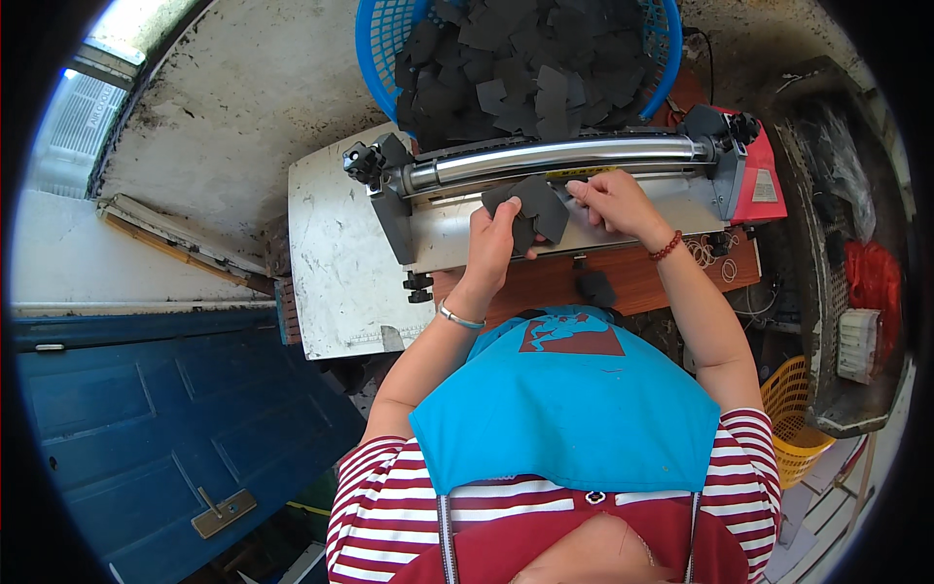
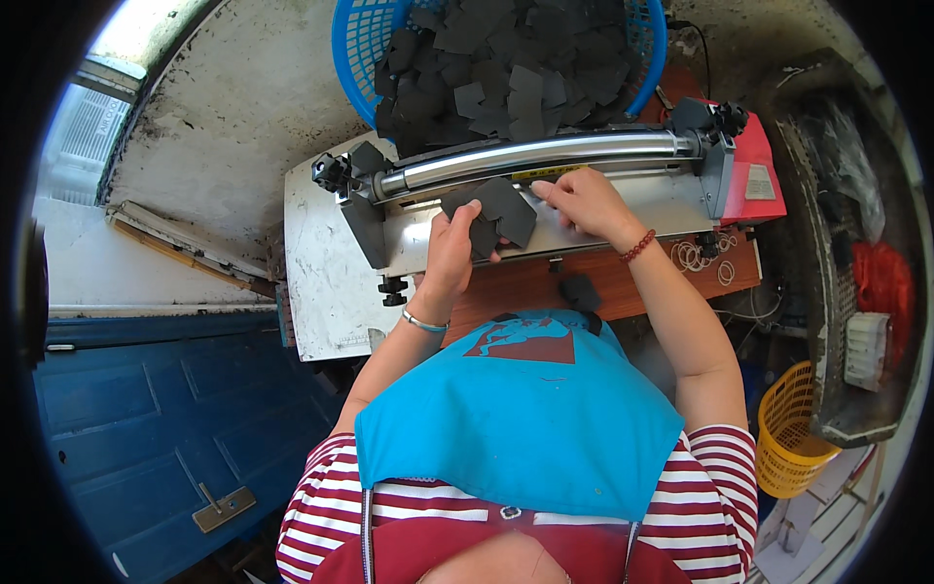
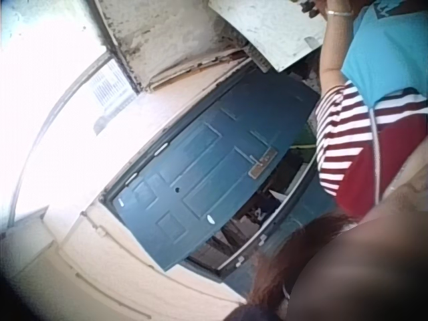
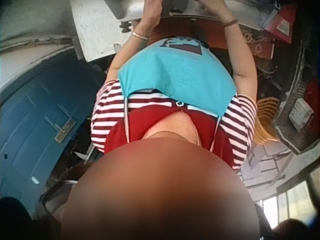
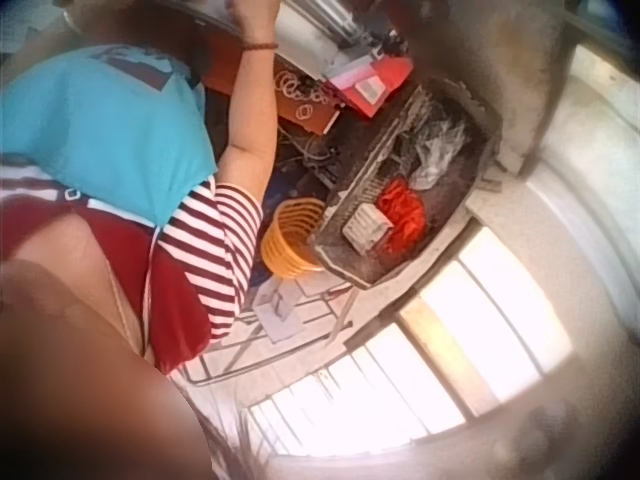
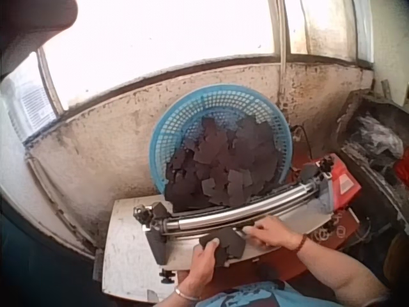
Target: Sort and stack small black shoe upper components.
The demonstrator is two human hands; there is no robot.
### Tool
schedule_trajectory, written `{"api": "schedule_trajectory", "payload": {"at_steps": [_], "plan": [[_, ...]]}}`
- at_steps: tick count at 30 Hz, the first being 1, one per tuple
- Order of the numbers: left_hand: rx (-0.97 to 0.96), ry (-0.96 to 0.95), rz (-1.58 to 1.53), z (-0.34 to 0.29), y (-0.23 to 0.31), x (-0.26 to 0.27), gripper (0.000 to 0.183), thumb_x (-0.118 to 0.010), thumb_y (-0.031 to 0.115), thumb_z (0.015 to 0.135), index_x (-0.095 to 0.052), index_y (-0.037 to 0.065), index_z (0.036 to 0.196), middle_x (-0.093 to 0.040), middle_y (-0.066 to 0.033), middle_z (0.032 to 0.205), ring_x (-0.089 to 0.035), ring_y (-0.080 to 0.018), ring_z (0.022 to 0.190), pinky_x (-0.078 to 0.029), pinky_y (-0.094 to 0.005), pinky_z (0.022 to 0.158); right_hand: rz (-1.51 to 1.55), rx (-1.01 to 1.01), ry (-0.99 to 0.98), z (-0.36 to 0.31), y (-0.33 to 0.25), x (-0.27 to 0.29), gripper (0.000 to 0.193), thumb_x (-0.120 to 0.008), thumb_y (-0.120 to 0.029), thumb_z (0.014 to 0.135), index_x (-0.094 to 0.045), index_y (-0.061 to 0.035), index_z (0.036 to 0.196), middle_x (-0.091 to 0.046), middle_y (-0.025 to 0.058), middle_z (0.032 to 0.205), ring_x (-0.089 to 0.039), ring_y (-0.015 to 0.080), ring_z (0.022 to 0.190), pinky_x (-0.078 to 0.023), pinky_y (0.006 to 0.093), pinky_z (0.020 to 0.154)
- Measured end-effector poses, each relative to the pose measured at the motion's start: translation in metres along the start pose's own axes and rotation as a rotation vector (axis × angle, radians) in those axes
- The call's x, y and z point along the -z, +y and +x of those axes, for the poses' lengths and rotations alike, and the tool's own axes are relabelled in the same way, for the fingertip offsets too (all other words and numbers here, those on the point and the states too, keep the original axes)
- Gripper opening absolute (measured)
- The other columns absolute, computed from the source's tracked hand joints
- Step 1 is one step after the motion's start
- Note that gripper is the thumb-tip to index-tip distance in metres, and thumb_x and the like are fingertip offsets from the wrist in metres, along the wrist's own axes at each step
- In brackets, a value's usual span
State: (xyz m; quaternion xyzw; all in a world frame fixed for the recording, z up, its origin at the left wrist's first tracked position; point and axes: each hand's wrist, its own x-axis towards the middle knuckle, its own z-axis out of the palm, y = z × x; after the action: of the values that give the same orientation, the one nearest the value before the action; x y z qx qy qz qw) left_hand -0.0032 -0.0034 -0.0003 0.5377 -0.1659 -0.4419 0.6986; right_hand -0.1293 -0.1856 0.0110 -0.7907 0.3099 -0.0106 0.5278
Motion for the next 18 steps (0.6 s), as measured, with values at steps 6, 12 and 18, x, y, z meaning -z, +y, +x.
{"api": "schedule_trajectory", "payload": {"at_steps": [6,12,18], "plan": [[-0.010,0.012,-0.053,0.000,0.004,0.002,0.027,-0.046,0.021,0.095,-0.059,-0.002,0.103,-0.067,-0.0095,0.086,-0.065,-0.0161,0.067,-0.051,-0.0270,0.044,0.218,0.075,-0.184,-0.007,0.009,-0.007,0.027,-0.064,-0.026,0.092,-0.063,-0.0050,0.074,-0.057,-0.0014,0.057,-0.045,0.0029,0.041,-0.034,0.0175,0.038],[-0.013,0.020,-0.064,-0.002,0.007,-0.001,0.025,-0.048,0.020,0.095,-0.059,-0.002,0.100,-0.066,-0.0103,0.085,-0.065,-0.0167,0.067,-0.051,-0.0276,0.044,0.225,-0.033,-0.229,-0.011,0.003,0.000,0.029,-0.064,-0.027,0.091,-0.063,-0.0045,0.073,-0.059,-0.0001,0.058,-0.046,0.0029,0.041,-0.034,0.0172,0.038],[-0.011,0.057,-0.138,-0.001,0.008,-0.001,0.025,-0.048,0.020,0.095,-0.059,-0.002,0.099,-0.066,-0.0096,0.083,-0.064,-0.0164,0.063,-0.052,-0.0271,0.044,0.227,-0.039,-0.270,-0.014,0.001,0.000,0.031,-0.064,-0.027,0.091,-0.063,-0.0040,0.071,-0.060,0.0006,0.057,-0.047,0.0033,0.040,-0.035,0.0172,0.038]]}}
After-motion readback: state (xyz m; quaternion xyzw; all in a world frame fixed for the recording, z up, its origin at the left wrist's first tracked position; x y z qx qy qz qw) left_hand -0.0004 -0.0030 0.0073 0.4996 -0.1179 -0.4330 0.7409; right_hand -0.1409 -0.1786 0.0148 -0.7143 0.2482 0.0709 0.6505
